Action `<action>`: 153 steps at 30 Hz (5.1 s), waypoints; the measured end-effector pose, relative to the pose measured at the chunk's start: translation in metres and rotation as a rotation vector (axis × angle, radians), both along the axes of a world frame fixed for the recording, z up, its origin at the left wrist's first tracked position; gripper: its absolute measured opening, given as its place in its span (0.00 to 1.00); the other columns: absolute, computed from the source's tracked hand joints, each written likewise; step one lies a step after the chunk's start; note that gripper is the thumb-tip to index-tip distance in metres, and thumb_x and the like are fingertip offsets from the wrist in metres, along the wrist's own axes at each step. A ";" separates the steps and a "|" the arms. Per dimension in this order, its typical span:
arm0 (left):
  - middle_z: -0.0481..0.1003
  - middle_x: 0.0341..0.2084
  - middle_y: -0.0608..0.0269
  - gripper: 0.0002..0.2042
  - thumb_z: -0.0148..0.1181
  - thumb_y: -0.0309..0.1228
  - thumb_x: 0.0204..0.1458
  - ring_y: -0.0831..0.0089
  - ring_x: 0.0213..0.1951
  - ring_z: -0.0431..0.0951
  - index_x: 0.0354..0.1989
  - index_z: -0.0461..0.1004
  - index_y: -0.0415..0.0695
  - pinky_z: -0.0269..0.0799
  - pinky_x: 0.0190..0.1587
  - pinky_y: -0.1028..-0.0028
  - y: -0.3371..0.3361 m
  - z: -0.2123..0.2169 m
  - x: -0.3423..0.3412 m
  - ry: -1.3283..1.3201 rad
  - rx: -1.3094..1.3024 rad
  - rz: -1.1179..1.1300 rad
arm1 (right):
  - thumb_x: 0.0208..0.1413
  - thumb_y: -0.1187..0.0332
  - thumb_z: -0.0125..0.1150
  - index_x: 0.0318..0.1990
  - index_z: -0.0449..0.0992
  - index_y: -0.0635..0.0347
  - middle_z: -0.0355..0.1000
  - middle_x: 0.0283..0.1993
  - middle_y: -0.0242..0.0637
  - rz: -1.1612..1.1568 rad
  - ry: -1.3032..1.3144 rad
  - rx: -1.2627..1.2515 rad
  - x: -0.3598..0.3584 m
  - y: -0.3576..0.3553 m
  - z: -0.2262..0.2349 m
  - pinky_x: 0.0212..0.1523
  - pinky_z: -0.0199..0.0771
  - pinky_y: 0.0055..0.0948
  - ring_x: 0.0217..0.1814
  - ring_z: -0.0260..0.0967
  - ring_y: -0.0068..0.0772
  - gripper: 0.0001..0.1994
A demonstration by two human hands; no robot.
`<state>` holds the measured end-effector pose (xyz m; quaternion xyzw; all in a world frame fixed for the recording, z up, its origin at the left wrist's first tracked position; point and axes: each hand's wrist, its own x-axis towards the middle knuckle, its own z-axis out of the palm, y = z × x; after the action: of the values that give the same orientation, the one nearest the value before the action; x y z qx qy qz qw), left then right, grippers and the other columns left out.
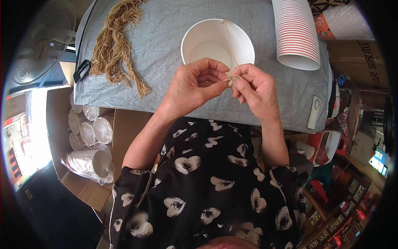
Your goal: Unpacking stacks of paper bowls from plastic sleeves and preparing string to attach to them.
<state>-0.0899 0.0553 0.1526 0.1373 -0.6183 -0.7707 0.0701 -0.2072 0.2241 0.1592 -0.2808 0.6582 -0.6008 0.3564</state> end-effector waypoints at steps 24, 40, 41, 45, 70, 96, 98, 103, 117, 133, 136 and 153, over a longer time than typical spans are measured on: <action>0.82 0.39 0.63 0.14 0.67 0.21 0.59 0.78 0.43 0.83 0.53 0.76 0.36 0.80 0.49 0.79 0.001 -0.003 0.001 -0.044 -0.036 -0.031 | 0.73 0.67 0.53 0.43 0.71 0.63 0.70 0.26 0.28 -0.086 0.108 -0.059 0.008 0.000 -0.003 0.25 0.62 0.14 0.24 0.61 0.12 0.08; 0.84 0.32 0.64 0.05 0.70 0.27 0.57 0.78 0.34 0.83 0.38 0.84 0.38 0.81 0.38 0.76 0.008 -0.003 0.006 0.118 -0.283 0.092 | 0.67 0.72 0.62 0.46 0.75 0.65 0.72 0.30 0.26 0.062 0.476 0.080 -0.003 0.018 0.022 0.30 0.67 0.16 0.30 0.67 0.12 0.06; 0.84 0.33 0.64 0.05 0.69 0.25 0.57 0.78 0.35 0.83 0.39 0.83 0.39 0.80 0.37 0.76 0.009 -0.001 0.005 0.155 -0.420 0.078 | 0.67 0.72 0.61 0.44 0.75 0.65 0.72 0.30 0.26 0.042 0.482 0.039 -0.004 0.020 0.020 0.30 0.67 0.16 0.30 0.67 0.13 0.05; 0.83 0.37 0.63 0.05 0.68 0.21 0.55 0.72 0.34 0.84 0.39 0.80 0.40 0.81 0.33 0.74 0.011 0.001 0.004 0.193 -0.742 0.072 | 0.68 0.70 0.60 0.42 0.75 0.65 0.73 0.31 0.27 -0.020 0.417 -0.063 -0.003 0.021 0.026 0.31 0.66 0.16 0.30 0.66 0.13 0.06; 0.84 0.30 0.58 0.08 0.63 0.28 0.62 0.79 0.32 0.82 0.42 0.81 0.35 0.78 0.37 0.75 -0.076 -0.005 -0.044 0.222 -0.621 0.404 | 0.60 0.78 0.63 0.56 0.73 0.66 0.73 0.62 0.43 -0.279 0.827 -0.291 -0.031 -0.024 0.066 0.54 0.75 0.31 0.58 0.74 0.35 0.17; 0.81 0.40 0.49 0.12 0.55 0.26 0.67 0.63 0.39 0.85 0.51 0.74 0.27 0.86 0.42 0.71 -0.172 -0.149 -0.143 -0.015 0.272 0.725 | 0.60 0.81 0.57 0.44 0.77 0.66 0.74 0.47 0.47 -0.636 0.797 0.223 -0.019 0.106 -0.149 0.48 0.75 0.36 0.47 0.74 0.47 0.07; 0.82 0.39 0.50 0.14 0.54 0.29 0.68 0.68 0.36 0.85 0.52 0.75 0.29 0.84 0.36 0.73 -0.152 -0.147 -0.115 -0.072 -0.148 0.682 | 0.59 0.81 0.58 0.44 0.77 0.65 0.74 0.46 0.47 -0.662 0.791 0.221 -0.020 0.105 -0.153 0.47 0.75 0.36 0.46 0.74 0.48 0.07; 0.81 0.48 0.53 0.14 0.60 0.30 0.63 0.56 0.48 0.83 0.54 0.77 0.41 0.79 0.50 0.61 -0.074 -0.139 -0.053 -0.126 -0.941 0.405 | 0.59 0.75 0.60 0.52 0.76 0.61 0.72 0.56 0.46 -0.592 1.004 0.288 -0.026 0.098 -0.156 0.56 0.70 0.42 0.57 0.70 0.50 0.13; 0.61 0.73 0.55 0.26 0.53 0.45 0.66 0.51 0.75 0.55 0.69 0.67 0.49 0.46 0.75 0.50 -0.017 -0.143 -0.024 -0.063 -1.517 0.176 | 0.62 0.61 0.59 0.72 0.58 0.60 0.57 0.76 0.44 -0.392 1.127 0.582 -0.025 0.097 -0.154 0.76 0.49 0.48 0.78 0.52 0.48 0.33; 0.61 0.72 0.56 0.25 0.54 0.44 0.65 0.52 0.74 0.56 0.69 0.67 0.51 0.48 0.74 0.50 -0.018 -0.142 -0.026 -0.037 -1.531 0.192 | 0.61 0.73 0.52 0.75 0.54 0.60 0.55 0.78 0.43 -0.391 1.130 0.655 -0.023 0.093 -0.157 0.79 0.45 0.46 0.80 0.49 0.47 0.34; 0.60 0.73 0.54 0.25 0.55 0.44 0.65 0.50 0.74 0.56 0.69 0.67 0.49 0.46 0.75 0.50 -0.016 -0.138 -0.024 -0.052 -1.521 0.170 | 0.60 0.76 0.51 0.75 0.54 0.60 0.55 0.78 0.42 -0.397 1.102 0.648 -0.020 0.093 -0.156 0.79 0.45 0.46 0.80 0.48 0.46 0.34; 0.64 0.71 0.56 0.25 0.58 0.41 0.62 0.52 0.73 0.59 0.67 0.70 0.51 0.50 0.73 0.52 -0.010 -0.136 -0.034 -0.085 -1.578 0.211 | 0.58 0.70 0.60 0.73 0.61 0.49 0.53 0.77 0.46 -0.354 1.113 0.598 -0.025 0.096 -0.149 0.77 0.47 0.54 0.79 0.49 0.49 0.33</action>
<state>-0.1241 0.0451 0.0163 0.1341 -0.9674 -0.0887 0.1955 -0.2324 0.3201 0.0097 -0.3261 0.9192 -0.2063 -0.0789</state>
